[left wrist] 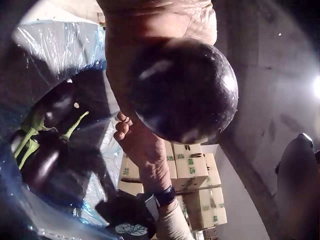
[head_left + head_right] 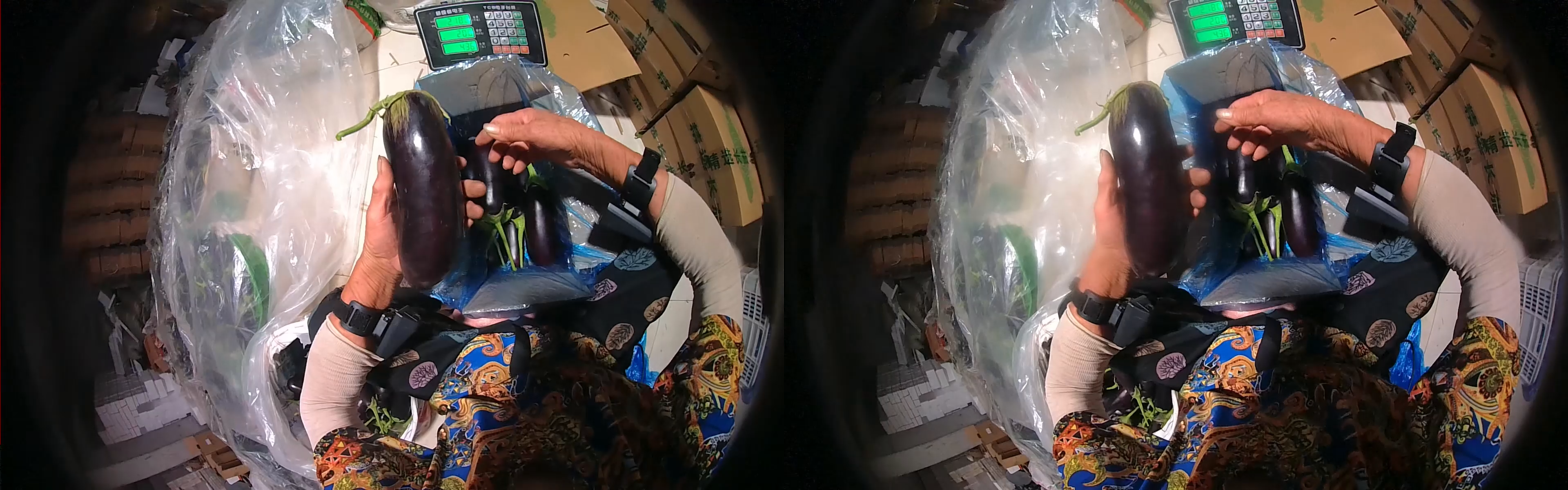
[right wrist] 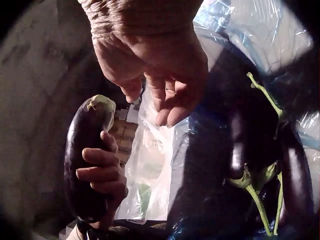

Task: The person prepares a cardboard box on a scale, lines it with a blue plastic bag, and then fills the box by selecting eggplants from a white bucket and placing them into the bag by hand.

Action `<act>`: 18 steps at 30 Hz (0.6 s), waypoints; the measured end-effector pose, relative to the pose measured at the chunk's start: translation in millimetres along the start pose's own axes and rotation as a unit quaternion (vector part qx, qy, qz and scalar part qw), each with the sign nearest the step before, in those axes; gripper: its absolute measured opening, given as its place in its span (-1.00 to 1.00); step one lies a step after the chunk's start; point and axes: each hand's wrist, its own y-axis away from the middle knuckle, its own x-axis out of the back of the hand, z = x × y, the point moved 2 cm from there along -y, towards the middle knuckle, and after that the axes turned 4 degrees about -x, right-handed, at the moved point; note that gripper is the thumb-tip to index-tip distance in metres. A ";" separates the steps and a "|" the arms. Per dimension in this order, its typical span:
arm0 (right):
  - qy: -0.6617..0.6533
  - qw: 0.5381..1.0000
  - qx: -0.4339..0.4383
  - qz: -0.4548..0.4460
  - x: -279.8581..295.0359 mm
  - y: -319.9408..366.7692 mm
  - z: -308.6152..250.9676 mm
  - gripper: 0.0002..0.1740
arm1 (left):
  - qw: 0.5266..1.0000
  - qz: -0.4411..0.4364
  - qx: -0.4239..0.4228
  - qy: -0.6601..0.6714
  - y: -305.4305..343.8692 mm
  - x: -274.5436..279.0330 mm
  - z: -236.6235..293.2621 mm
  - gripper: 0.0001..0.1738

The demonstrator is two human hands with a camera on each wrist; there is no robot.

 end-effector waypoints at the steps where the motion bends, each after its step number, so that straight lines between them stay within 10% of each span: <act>1: 0.009 1.000 -0.003 -0.001 -0.1 -0.1 1.6 -0.43 | 1.000 -0.015 0.003 0.000 -0.4 4.4 -1.0 0.02; 18: 0.085 0.994 -0.063 -0.001 9.7 -8.6 15.8 -0.61 | 0.962 0.198 -0.088 -0.170 -5.2 21.9 6.9 -0.51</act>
